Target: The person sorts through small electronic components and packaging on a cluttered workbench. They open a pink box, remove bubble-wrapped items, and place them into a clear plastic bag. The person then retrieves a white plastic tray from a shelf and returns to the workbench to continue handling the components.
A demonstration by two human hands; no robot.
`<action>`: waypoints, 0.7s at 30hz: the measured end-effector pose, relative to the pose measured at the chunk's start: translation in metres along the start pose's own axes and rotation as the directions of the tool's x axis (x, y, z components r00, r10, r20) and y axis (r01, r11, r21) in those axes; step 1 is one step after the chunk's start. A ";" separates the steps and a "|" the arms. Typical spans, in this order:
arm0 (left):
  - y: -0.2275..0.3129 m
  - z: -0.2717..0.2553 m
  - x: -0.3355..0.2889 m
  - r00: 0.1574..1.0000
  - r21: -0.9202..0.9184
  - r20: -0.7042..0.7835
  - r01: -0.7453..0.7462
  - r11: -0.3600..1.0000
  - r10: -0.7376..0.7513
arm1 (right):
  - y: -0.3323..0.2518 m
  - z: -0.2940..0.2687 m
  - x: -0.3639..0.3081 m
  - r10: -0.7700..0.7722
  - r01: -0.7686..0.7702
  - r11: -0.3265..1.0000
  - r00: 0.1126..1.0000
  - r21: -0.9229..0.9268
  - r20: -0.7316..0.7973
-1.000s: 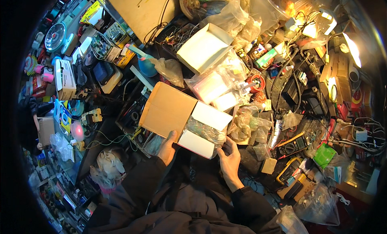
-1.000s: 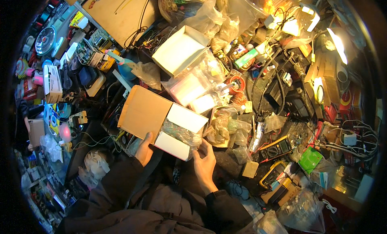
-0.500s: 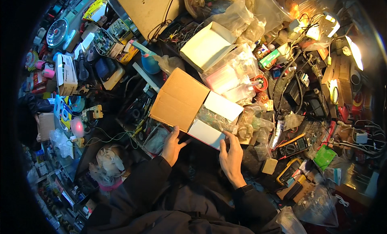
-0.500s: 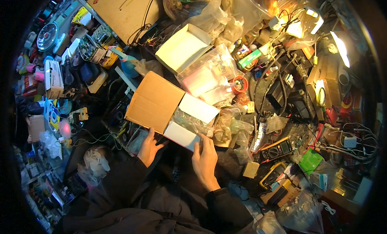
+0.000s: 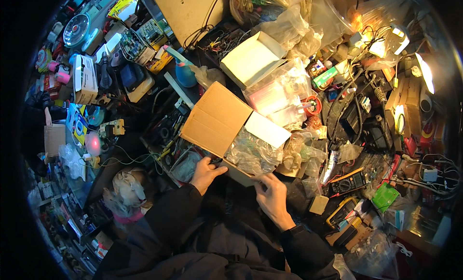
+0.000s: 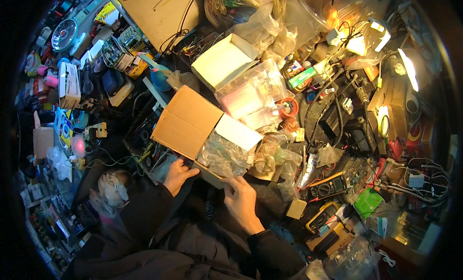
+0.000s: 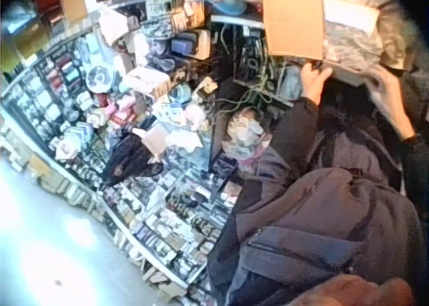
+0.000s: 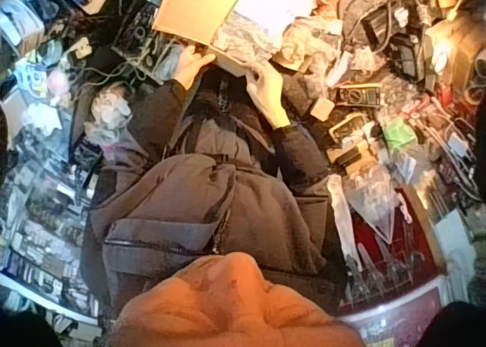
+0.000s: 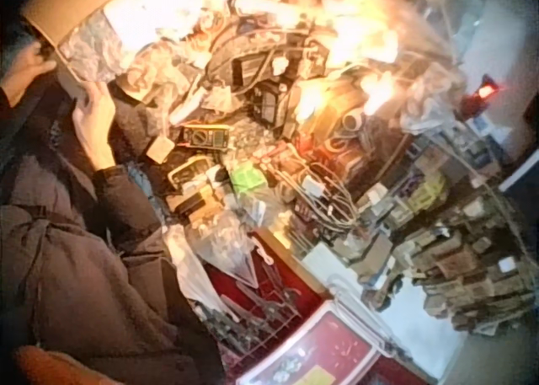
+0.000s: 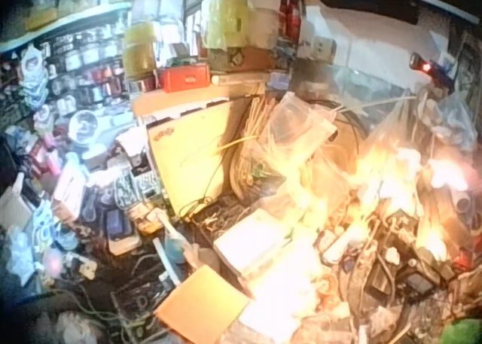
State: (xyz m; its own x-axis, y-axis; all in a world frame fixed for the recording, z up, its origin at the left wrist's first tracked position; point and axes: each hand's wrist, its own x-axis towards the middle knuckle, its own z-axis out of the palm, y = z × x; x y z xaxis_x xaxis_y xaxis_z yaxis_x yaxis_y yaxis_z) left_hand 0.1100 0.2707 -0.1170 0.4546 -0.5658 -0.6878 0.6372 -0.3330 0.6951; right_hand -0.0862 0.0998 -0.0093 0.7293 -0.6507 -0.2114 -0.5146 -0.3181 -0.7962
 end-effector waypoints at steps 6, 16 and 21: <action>-0.016 0.001 -0.011 0.926 0.411 -0.281 -0.121 0.903 0.252 | 0.023 -0.038 0.042 -0.285 0.190 0.859 0.949 -0.475 -0.135; 0.120 0.084 -0.026 0.669 0.726 0.325 -0.630 0.277 0.668 | 0.056 -0.044 0.050 -0.383 0.324 0.883 0.916 -0.341 -0.122; 0.146 0.118 0.070 0.599 0.707 0.696 -0.668 -0.231 0.396 | 0.054 -0.055 0.042 -0.015 0.054 0.962 0.989 0.268 -0.144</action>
State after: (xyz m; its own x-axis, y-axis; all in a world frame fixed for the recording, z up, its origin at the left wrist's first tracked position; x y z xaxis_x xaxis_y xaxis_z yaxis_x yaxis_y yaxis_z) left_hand 0.1612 0.0937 -0.0392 0.0920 -0.9957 0.0086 -0.8911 -0.0785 0.4469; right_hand -0.1078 0.0177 -0.0299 0.6643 -0.7385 -0.1150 -0.3344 -0.1561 -0.9294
